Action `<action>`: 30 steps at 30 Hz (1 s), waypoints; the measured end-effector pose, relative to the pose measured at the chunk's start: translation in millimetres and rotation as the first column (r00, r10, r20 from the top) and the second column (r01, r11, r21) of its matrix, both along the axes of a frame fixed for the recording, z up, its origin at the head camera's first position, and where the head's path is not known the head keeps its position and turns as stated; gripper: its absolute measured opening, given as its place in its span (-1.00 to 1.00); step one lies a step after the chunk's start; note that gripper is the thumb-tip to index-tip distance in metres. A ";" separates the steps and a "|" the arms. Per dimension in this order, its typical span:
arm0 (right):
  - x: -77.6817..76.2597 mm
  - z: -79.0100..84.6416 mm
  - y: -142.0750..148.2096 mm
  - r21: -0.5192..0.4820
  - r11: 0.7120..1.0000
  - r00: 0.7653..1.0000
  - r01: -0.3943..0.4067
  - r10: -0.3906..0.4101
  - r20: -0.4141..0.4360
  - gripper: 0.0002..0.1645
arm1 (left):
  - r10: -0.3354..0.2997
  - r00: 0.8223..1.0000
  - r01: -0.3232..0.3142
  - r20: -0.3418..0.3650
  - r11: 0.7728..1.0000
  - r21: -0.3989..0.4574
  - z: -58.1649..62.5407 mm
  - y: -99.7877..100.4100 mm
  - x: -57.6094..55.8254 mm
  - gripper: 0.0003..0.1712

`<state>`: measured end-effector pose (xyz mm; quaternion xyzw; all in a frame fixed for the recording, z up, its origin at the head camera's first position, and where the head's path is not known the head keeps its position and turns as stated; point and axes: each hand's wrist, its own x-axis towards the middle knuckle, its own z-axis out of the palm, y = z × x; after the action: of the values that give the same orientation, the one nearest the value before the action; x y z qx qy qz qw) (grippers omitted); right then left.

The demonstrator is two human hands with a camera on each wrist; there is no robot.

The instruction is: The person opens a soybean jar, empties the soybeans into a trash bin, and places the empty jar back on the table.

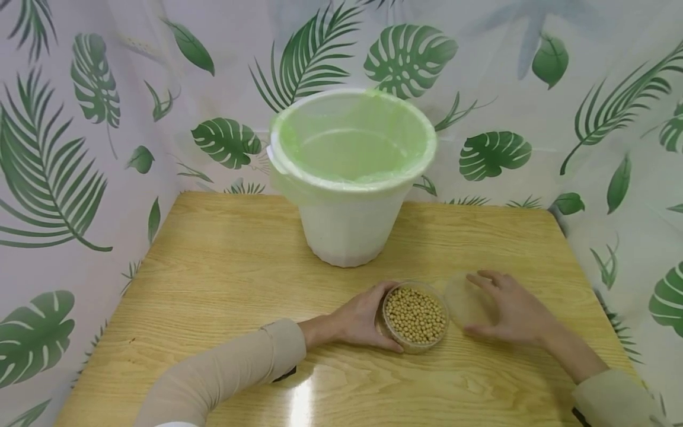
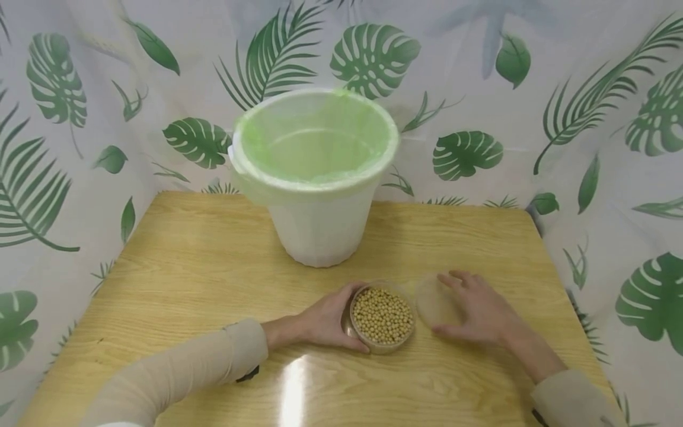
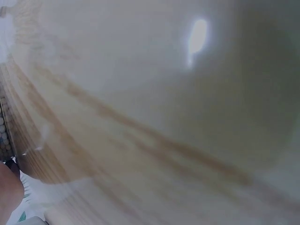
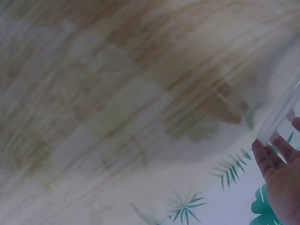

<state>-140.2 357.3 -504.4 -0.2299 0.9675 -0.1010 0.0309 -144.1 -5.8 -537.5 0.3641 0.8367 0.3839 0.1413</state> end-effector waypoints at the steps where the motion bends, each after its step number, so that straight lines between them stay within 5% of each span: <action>1: 0.0 -2.4 0.8 0.003 1.000 1.000 0.002 -0.002 0.007 0.29 | -0.003 1.000 0.003 0.003 1.000 0.001 0.2 0.4 0.3 0.39; 15: 1.1 -15.5 1.9 0.063 0.997 0.999 -0.035 0.036 -0.030 0.30 | 0.008 0.998 -0.006 0.064 1.000 -0.027 -2.8 11.0 -1.0 0.64; 22: 1.2 -7.0 -2.1 0.027 0.998 0.998 -0.050 0.051 -0.043 0.18 | -0.016 0.999 0.016 0.049 1.000 -0.003 -0.2 13.1 -5.9 0.51; 30: -6.6 8.4 -16.8 -0.043 0.993 0.978 -0.113 0.103 -0.182 0.04 | 0.019 0.999 -0.019 0.039 1.000 0.016 -1.0 -0.7 1.9 0.47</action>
<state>-146.8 340.6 -496.1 -0.2911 0.9494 -0.1035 -0.0571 -142.2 -6.5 -538.5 0.3496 0.8341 0.3990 0.1511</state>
